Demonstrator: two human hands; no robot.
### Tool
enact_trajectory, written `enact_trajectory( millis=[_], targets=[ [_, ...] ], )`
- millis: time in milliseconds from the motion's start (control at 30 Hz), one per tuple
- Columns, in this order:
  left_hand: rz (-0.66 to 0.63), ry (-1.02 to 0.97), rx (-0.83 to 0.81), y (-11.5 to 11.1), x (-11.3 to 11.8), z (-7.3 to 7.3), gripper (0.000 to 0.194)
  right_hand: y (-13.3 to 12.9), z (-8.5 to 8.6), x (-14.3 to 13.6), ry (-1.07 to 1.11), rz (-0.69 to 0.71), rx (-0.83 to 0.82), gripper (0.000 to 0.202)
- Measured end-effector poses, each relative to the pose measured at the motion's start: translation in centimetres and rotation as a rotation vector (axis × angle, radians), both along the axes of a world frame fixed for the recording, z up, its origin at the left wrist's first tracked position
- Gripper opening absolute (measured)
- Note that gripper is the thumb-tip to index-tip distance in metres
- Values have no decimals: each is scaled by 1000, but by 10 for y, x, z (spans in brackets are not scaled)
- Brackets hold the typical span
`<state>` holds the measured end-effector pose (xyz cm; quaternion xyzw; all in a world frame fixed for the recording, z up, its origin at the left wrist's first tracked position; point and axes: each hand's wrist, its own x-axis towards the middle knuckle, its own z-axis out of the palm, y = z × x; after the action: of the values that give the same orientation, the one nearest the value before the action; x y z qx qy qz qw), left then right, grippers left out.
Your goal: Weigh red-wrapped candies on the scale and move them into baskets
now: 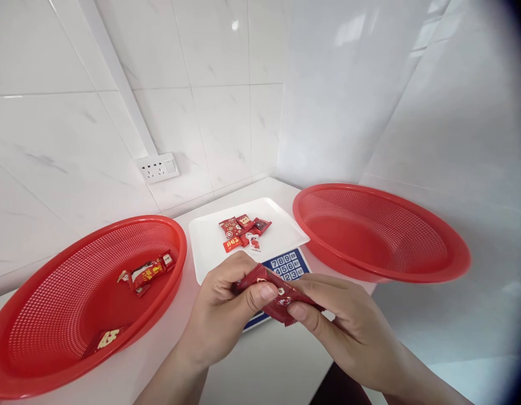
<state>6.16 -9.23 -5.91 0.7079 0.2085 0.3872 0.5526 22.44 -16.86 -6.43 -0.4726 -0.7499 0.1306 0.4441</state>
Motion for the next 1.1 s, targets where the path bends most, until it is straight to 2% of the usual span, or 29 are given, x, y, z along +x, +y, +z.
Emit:
enact_trajectory(
  millis=[100, 167, 200, 233, 300, 367, 467, 633, 733, 867, 967, 1100],
  targets=[
    [150, 44, 64, 4, 0, 1, 27, 2, -3, 3, -38, -100, 98, 18],
    [262, 89, 101, 7, -1, 1, 34, 5, -8, 7, -91, -205, 208, 30],
    [277, 114, 112, 8, -2, 1, 38, 7, -10, 9, -123, -249, 263, 37],
    [255, 141, 110, 9, -3, 1, 43, 8, -13, 10, -151, -284, 311, 43],
    [125, 194, 55, 9, -4, 1, 52, 11, -19, 12, -189, -314, 369, 52],
    [-23, 231, -40, 8, -4, 2, 49, 13, -24, 12, -190, -312, 381, 56],
    [-85, 260, -129, 7, -3, 4, 35, 12, -25, 11, -97, -281, 299, 52],
    [-104, 269, -155, 10, -6, 4, 24, 8, -16, 14, 333, -138, -130, 45],
    [-120, 339, -130, 9, -9, 4, 22, 9, -9, 16, 507, -64, -246, 37],
    [-108, 413, -39, 3, -9, 5, 28, 10, -3, 13, 488, -31, -286, 23],
    [-106, 355, 34, 0, -6, 5, 30, 7, -2, 10, 466, -97, -222, 21],
    [-13, 308, 161, -2, -5, 5, 32, 3, -3, 9, 424, -121, -170, 19]
  ],
)
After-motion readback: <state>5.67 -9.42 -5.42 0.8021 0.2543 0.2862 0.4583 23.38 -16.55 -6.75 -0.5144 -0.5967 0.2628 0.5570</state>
